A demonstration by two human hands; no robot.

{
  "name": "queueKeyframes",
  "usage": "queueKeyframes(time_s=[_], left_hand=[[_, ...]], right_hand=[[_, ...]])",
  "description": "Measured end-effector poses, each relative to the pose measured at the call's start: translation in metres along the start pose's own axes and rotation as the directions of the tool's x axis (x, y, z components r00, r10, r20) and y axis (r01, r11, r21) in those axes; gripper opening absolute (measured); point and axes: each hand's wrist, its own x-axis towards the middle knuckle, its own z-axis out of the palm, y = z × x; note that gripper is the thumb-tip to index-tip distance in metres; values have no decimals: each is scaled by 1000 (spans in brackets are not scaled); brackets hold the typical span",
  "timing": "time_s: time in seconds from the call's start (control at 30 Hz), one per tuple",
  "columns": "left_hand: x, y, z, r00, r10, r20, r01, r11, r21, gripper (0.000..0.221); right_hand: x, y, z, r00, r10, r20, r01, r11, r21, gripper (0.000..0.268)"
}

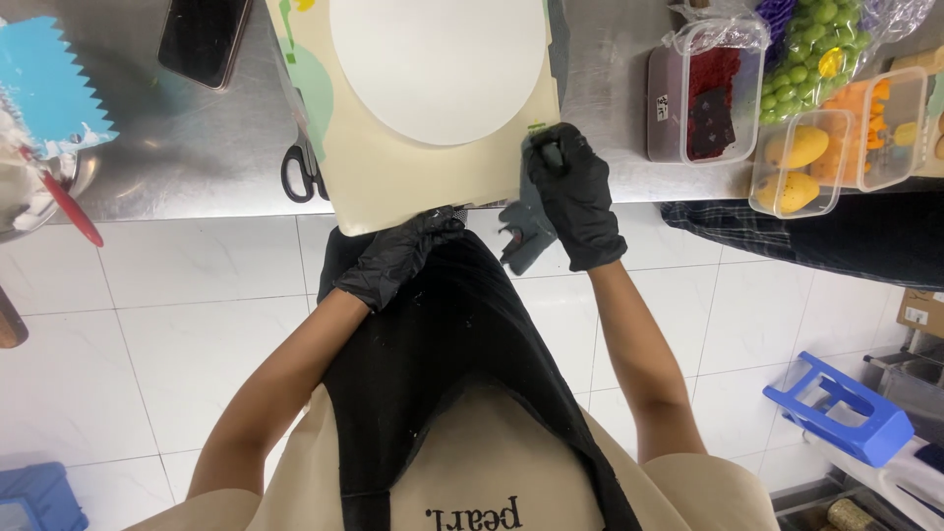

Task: Cleaning a cake scraper and wiping down a cake base to remove frosting residue.

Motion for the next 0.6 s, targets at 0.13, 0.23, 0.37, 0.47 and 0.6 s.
queueKeyframes(time_s=[0.13,0.23,0.37,0.47,0.6], left_hand=[[4,-3,-4,1000,11,-1,-11,1000,-6,26],[5,-2,-3,1000,24,-10,-24,1000,-17,26],[5,-8,0,999,30,-23,-31,999,-34,25],[8,-11,2,999,37,-30,-38,998,-48,25],[11,-11,9,998,53,-40,-56,996,-71,25]], right_hand=[[-2,-14,21,986,8,-164,-9,1000,-9,25],[5,-23,22,983,-93,-160,81,994,-79,29],[35,-13,18,970,-163,-179,133,977,-168,16],[37,2,25,939,-278,-203,213,933,-290,21],[24,15,27,934,-338,-113,256,857,-448,33]])
